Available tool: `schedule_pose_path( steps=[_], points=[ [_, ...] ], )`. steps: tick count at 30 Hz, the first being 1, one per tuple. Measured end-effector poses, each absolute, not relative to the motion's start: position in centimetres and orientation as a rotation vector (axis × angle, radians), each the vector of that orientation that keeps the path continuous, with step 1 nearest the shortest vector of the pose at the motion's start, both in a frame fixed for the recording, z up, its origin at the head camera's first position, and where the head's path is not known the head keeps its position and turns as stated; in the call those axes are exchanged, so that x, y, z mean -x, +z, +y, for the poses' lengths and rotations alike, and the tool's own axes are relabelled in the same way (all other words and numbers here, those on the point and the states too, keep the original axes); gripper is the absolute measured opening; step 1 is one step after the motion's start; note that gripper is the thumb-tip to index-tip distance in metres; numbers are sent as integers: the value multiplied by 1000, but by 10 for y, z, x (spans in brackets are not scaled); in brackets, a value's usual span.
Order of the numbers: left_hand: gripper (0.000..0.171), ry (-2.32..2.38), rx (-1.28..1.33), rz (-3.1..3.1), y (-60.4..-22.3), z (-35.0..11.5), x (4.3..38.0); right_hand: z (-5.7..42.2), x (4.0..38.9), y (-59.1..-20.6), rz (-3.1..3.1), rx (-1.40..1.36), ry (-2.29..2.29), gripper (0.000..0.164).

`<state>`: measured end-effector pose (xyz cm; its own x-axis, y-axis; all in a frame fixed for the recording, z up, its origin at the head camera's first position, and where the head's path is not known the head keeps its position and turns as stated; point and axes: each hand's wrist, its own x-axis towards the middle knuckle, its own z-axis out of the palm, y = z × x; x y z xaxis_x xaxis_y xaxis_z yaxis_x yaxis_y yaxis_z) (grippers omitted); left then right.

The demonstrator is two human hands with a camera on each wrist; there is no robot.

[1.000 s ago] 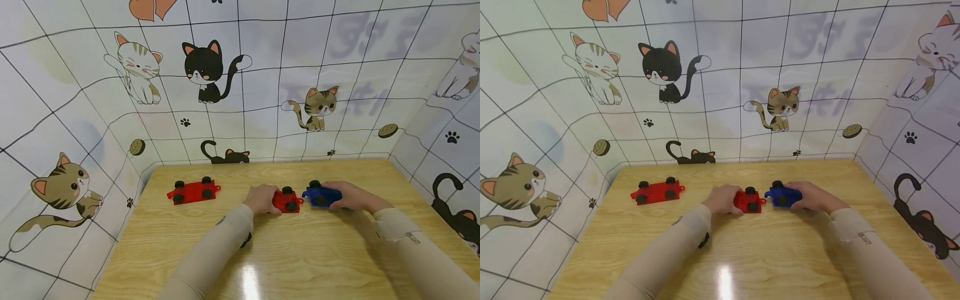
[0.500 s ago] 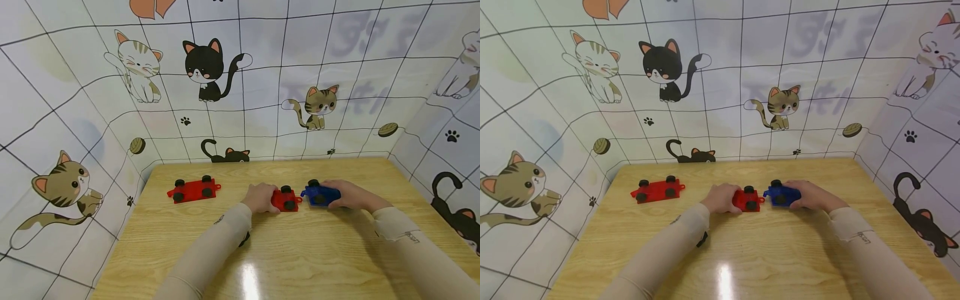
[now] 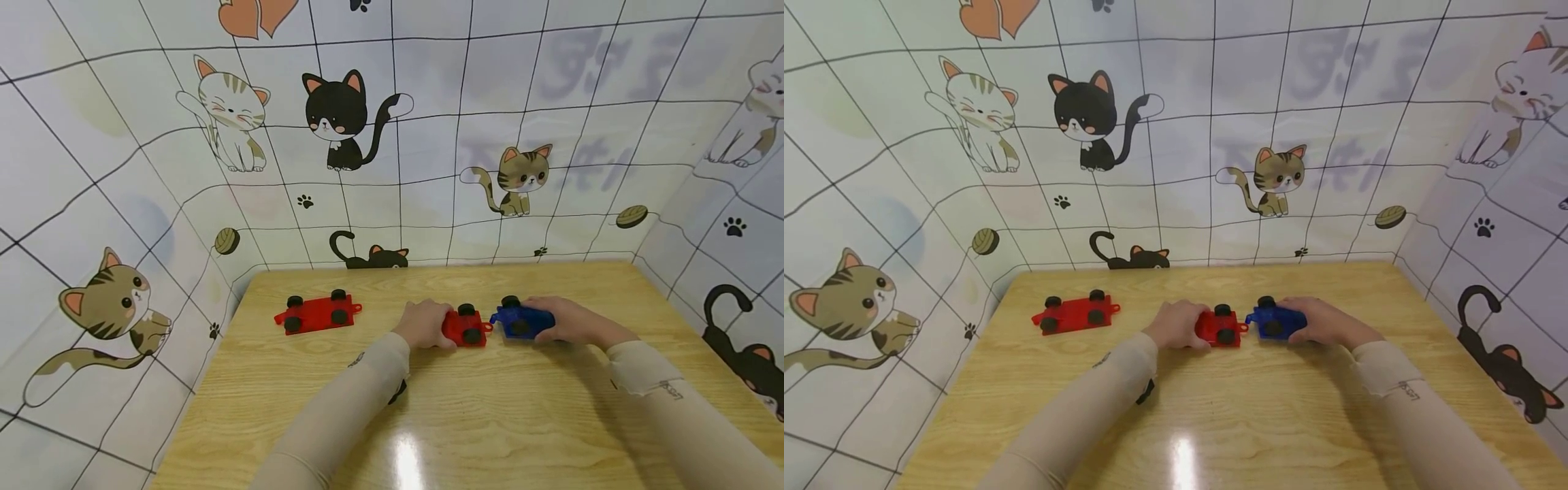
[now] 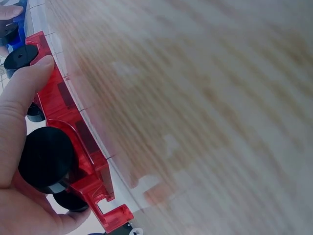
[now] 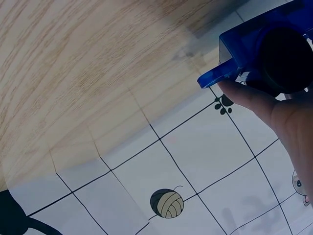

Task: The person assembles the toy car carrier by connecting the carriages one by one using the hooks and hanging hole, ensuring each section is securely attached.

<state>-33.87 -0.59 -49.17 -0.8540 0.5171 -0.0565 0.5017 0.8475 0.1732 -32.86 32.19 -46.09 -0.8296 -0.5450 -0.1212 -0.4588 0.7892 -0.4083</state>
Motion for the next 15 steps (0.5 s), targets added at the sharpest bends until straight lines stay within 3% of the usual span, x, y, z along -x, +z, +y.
schedule_pose_path(
  steps=[15],
  points=[
    [76, 240, -817, 2921, -491, -11, 342, 319, 328, -464, 2745, 779, -552, 81]
  ],
)
